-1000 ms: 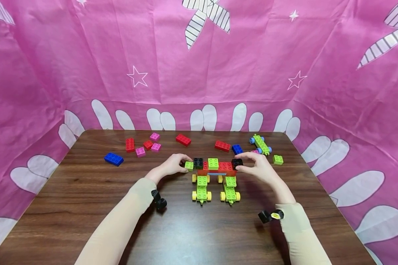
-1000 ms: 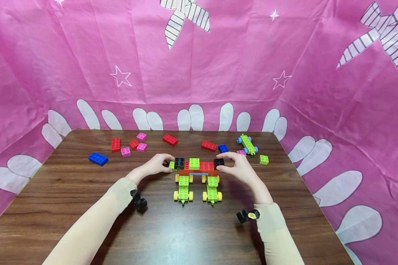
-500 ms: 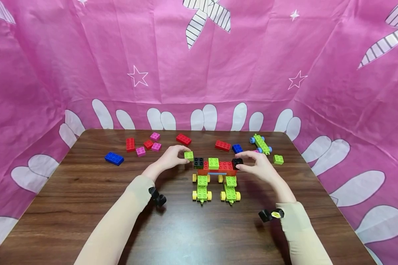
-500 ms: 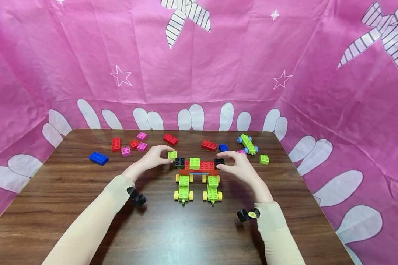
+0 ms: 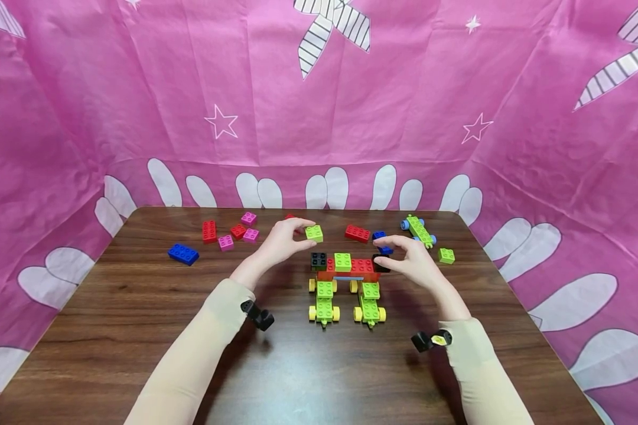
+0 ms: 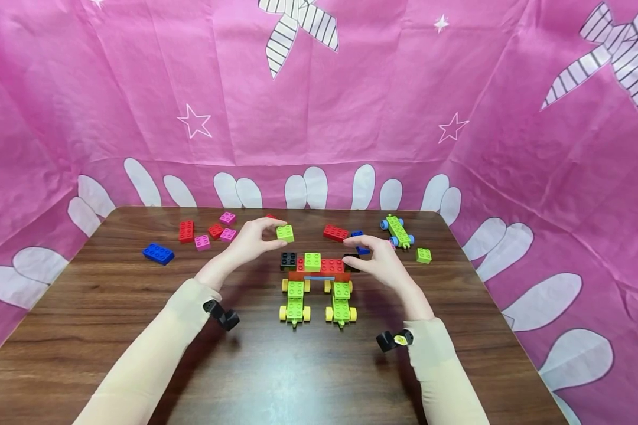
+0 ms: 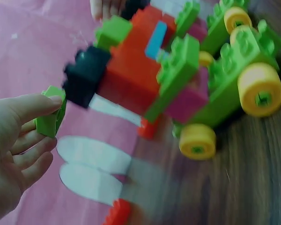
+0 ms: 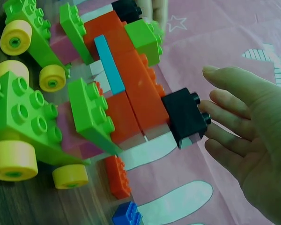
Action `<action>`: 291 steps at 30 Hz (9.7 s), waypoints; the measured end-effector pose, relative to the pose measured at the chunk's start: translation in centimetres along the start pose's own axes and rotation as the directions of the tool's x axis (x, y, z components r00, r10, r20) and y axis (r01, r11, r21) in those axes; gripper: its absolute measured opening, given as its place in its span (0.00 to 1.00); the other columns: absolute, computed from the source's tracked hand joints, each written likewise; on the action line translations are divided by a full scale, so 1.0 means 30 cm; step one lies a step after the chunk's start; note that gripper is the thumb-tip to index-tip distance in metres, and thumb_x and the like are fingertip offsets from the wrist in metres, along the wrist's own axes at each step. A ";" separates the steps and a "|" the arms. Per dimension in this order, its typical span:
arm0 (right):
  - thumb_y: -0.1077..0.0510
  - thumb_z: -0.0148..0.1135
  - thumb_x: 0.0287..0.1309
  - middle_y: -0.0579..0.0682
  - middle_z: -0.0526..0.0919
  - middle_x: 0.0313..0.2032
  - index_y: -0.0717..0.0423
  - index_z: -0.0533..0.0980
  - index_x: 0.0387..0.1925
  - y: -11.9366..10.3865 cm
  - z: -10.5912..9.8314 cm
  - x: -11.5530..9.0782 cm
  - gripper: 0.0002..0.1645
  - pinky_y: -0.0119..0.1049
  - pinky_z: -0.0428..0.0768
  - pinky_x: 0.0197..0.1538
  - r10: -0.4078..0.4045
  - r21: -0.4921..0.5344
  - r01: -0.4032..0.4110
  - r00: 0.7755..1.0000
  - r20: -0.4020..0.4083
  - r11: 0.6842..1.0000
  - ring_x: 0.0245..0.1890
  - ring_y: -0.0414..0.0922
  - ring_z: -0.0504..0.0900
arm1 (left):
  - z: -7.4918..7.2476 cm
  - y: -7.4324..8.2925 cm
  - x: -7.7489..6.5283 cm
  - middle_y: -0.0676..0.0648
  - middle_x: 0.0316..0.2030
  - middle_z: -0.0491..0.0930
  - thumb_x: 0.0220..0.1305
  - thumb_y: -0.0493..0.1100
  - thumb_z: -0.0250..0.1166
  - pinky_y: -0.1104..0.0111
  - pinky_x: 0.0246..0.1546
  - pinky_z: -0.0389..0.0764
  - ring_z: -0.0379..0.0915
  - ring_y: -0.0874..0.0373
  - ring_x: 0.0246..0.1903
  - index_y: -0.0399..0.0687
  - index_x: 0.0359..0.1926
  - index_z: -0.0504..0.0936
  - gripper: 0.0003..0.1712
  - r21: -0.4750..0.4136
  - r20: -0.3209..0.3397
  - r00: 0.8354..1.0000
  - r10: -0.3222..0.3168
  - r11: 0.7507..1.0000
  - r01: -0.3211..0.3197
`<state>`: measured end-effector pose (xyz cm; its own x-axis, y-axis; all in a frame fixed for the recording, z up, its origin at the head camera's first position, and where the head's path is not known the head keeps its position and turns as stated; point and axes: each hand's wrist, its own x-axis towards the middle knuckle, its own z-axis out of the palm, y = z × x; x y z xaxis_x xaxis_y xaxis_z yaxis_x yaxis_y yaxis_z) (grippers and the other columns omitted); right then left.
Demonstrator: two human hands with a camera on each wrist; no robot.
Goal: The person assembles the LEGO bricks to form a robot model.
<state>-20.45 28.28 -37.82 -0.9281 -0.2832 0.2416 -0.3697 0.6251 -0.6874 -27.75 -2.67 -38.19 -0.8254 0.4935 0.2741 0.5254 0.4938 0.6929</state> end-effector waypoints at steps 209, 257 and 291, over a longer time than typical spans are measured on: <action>0.57 0.69 0.55 0.51 0.86 0.43 0.59 0.81 0.50 -0.072 0.043 0.078 0.20 0.35 0.79 0.37 -0.069 -0.047 0.084 0.962 0.263 0.995 0.36 0.42 0.78 | 0.138 0.132 0.045 0.47 0.44 0.85 0.49 0.40 0.76 0.72 0.44 0.80 0.80 0.57 0.44 0.41 0.50 0.83 0.25 -0.069 0.262 0.960 0.096 0.994 -0.080; 0.55 0.71 0.53 0.46 0.83 0.36 0.55 0.81 0.50 -0.056 0.048 0.069 0.21 0.34 0.78 0.33 -0.037 -0.054 0.051 0.973 0.230 0.997 0.33 0.43 0.76 | 0.122 0.158 0.021 0.45 0.50 0.83 0.53 0.43 0.74 0.63 0.50 0.80 0.79 0.55 0.48 0.41 0.55 0.80 0.28 0.018 0.280 0.953 0.112 0.992 -0.122; 0.53 0.70 0.55 0.53 0.83 0.41 0.55 0.80 0.50 0.001 0.057 0.024 0.21 0.33 0.76 0.34 0.065 -0.026 -0.062 0.989 0.133 0.998 0.33 0.44 0.74 | -0.102 -0.032 -0.128 0.45 0.51 0.81 0.58 0.42 0.70 0.55 0.56 0.75 0.75 0.49 0.53 0.43 0.54 0.80 0.22 0.070 -0.051 0.969 0.240 0.969 -0.236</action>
<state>-21.05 26.84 -38.84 -0.9362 -0.3358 0.1034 -0.3122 0.6600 -0.6833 -25.73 -7.24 -37.87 -0.6847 0.5605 0.4659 0.7186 0.4122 0.5601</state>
